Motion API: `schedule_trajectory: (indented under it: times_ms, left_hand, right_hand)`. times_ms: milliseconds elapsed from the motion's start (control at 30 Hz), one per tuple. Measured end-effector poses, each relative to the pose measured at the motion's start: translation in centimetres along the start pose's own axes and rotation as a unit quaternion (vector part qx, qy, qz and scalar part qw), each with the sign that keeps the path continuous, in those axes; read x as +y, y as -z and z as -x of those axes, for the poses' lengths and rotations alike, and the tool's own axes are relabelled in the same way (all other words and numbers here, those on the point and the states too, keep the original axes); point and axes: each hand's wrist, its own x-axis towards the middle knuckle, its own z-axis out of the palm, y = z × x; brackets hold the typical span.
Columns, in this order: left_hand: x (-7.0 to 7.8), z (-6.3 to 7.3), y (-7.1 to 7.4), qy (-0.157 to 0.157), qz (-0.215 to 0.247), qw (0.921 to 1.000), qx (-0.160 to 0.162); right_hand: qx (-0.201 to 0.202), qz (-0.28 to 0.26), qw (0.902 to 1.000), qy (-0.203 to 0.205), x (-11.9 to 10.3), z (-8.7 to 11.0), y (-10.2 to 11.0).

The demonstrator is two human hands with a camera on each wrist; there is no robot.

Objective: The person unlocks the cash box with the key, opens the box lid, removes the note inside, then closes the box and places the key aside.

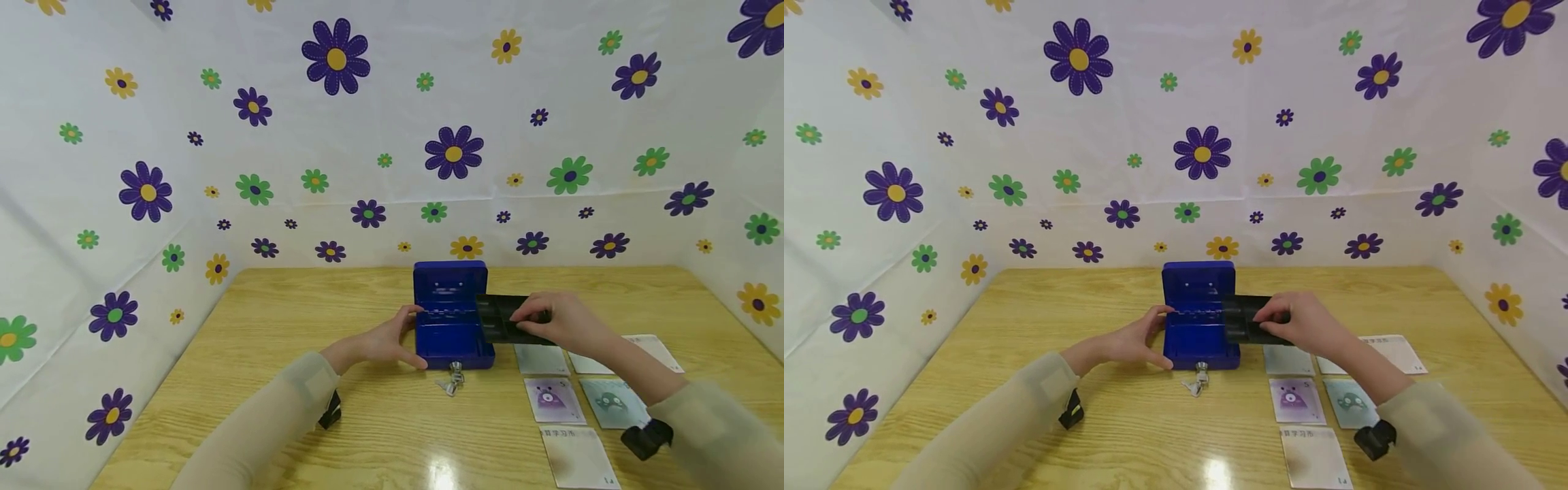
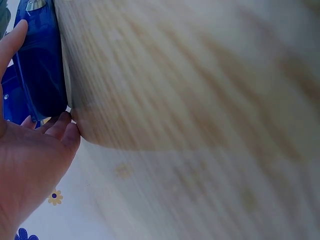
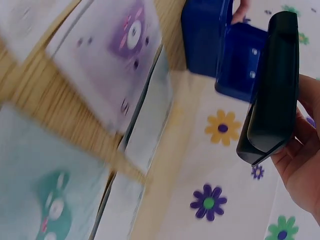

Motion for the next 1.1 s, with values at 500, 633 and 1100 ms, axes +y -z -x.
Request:
schedule_trajectory:
  times_ms: [500, 633, 1100]
  left_hand:
    - [-0.2, -0.1, 0.0, -0.014, 0.0, 0.9999, -0.004]
    - [-0.2, -0.1, 0.0, -0.019, 0.0, 0.9998, -0.004]
    - [-0.3, -0.1, 0.0, -0.01, 0.008, 0.9999, -0.001]
  right_hand:
    - [-0.055, -0.048, 0.9964, 0.043, -3.1, -4.6, -5.1]
    - [-0.06, -0.037, 0.9966, 0.045, -3.4, -5.2, -6.0]
    - [-0.068, -0.021, 0.9973, 0.018, -3.2, -5.9, -7.7]
